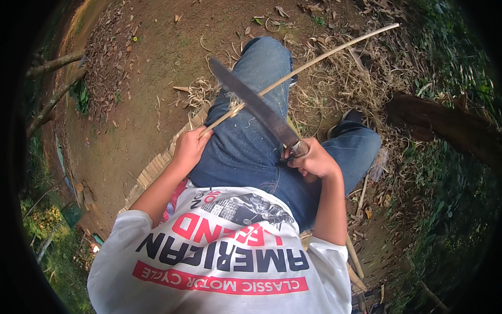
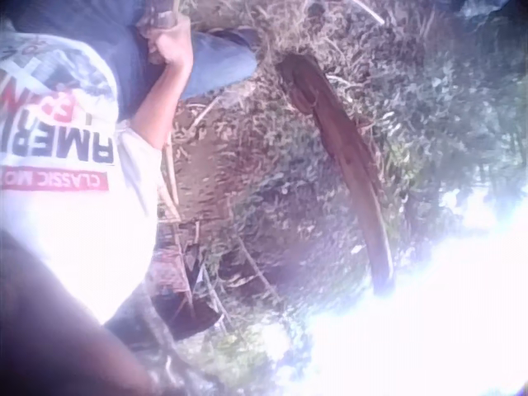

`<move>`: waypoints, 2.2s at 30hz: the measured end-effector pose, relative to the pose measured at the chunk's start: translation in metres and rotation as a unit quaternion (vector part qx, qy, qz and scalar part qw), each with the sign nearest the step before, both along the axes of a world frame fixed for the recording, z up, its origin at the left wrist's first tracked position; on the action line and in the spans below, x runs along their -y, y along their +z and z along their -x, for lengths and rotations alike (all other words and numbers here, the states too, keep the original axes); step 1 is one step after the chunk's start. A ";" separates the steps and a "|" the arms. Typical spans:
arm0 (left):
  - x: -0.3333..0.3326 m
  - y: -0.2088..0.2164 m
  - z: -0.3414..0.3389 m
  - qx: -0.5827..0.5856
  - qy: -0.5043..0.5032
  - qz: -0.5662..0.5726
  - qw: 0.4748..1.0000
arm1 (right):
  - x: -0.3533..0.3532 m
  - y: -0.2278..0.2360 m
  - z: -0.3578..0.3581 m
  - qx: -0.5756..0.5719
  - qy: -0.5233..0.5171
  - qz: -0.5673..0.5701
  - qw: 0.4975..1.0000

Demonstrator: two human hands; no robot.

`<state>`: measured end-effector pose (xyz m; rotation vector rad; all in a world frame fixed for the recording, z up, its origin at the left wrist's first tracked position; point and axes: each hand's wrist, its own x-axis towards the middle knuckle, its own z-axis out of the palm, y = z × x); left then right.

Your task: The person uses a large knife to peel shavings from a thin wooden stick while sitting outdoors.

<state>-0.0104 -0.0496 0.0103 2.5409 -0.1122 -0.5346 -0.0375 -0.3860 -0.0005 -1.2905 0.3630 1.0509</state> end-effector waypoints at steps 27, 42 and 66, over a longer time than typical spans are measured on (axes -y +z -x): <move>0.003 0.015 -0.001 -0.021 0.017 -0.006 1.000 | -0.015 -0.002 0.008 0.019 0.003 -0.007 1.000; 0.060 0.087 -0.017 0.089 0.016 0.171 0.981 | -0.061 0.095 -0.018 0.260 -0.416 -0.001 0.871; 0.057 0.100 -0.032 0.065 0.046 0.296 0.952 | -0.058 0.124 0.004 0.258 -0.391 0.081 0.880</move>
